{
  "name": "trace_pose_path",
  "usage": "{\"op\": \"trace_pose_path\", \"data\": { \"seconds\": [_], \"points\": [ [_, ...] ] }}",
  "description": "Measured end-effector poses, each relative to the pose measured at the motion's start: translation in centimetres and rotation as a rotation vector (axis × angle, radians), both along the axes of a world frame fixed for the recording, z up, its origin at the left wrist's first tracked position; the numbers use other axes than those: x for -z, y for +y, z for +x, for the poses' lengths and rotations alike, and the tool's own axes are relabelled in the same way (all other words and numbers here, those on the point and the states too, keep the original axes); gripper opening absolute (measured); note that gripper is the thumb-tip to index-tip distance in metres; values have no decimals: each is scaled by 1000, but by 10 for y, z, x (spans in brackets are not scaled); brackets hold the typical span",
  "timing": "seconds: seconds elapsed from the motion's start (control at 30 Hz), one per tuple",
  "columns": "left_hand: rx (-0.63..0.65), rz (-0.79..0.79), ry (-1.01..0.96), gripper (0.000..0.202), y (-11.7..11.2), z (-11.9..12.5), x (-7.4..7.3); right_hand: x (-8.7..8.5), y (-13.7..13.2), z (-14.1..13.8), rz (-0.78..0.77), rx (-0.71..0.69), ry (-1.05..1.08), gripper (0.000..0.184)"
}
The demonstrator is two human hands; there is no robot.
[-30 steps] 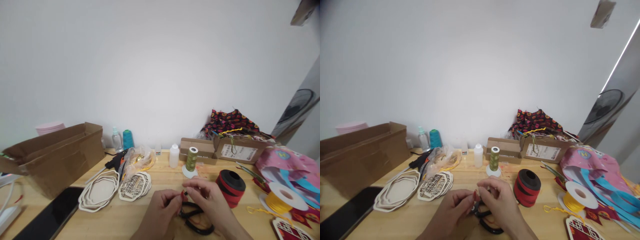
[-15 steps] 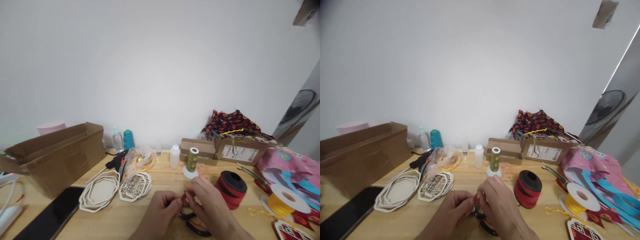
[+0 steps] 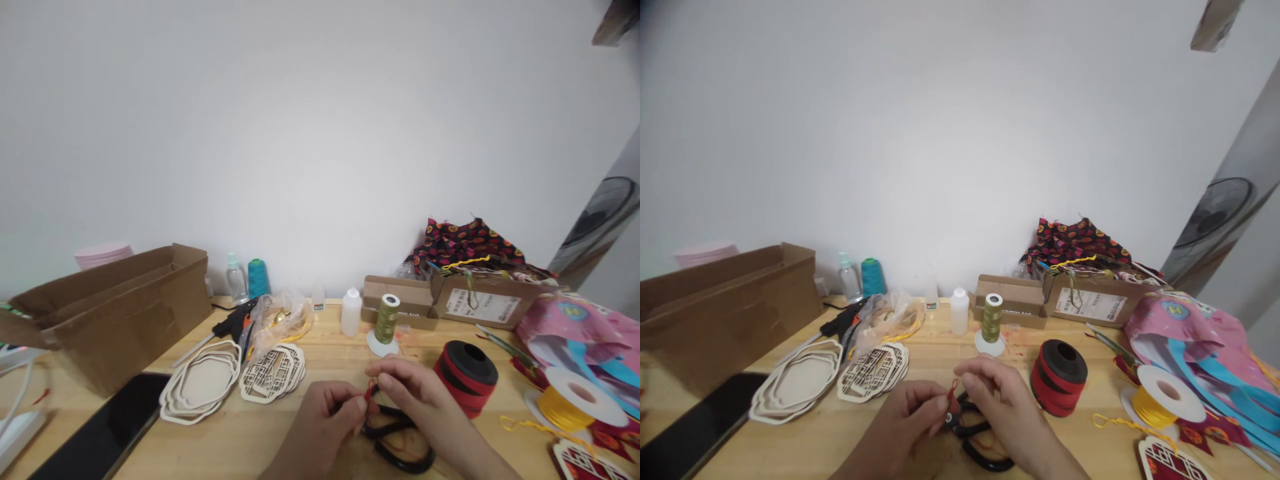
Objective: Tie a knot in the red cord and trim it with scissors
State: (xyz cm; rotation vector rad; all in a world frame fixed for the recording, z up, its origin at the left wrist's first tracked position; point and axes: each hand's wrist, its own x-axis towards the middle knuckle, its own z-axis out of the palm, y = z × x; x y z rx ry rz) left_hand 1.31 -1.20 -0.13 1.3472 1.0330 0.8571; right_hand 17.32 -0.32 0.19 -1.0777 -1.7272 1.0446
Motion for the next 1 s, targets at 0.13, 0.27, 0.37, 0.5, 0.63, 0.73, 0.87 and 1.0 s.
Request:
{"op": "trace_pose_path", "data": {
  "seconds": [0.13, 0.27, 0.37, 0.5, 0.63, 0.73, 0.87, 1.0],
  "points": [
    [21, -8, -22, 30, 1, 2, 0, 3, 0, -5, -210, -89, 269, 20],
    [13, 14, 27, 30, 0, 1, -1, 2, -1, -10, -251, -51, 295, 21],
    [19, 22, 47, 29, 1, 1, -1, 0, -1, -11, -254, -15, 238, 19],
    [9, 26, 75, 25, 4, 2, 3, -1, -1, -9, -138, 31, 98, 15],
    [-1, 12, 110, 25, 4, 2, 5, 0, 0, -8, -171, 14, 137, 16],
    [-20, 9, 132, 25, 4, 3, 3, 5, 1, -11, -337, -42, 330, 20],
    [-35, -6, 87, 24, 4, 2, 3, 9, 2, -16, -430, -43, 505, 25],
    [-32, -30, 37, 27, 3, 0, 8, 9, 1, -13, -417, -83, 474, 19]
  ]
}}
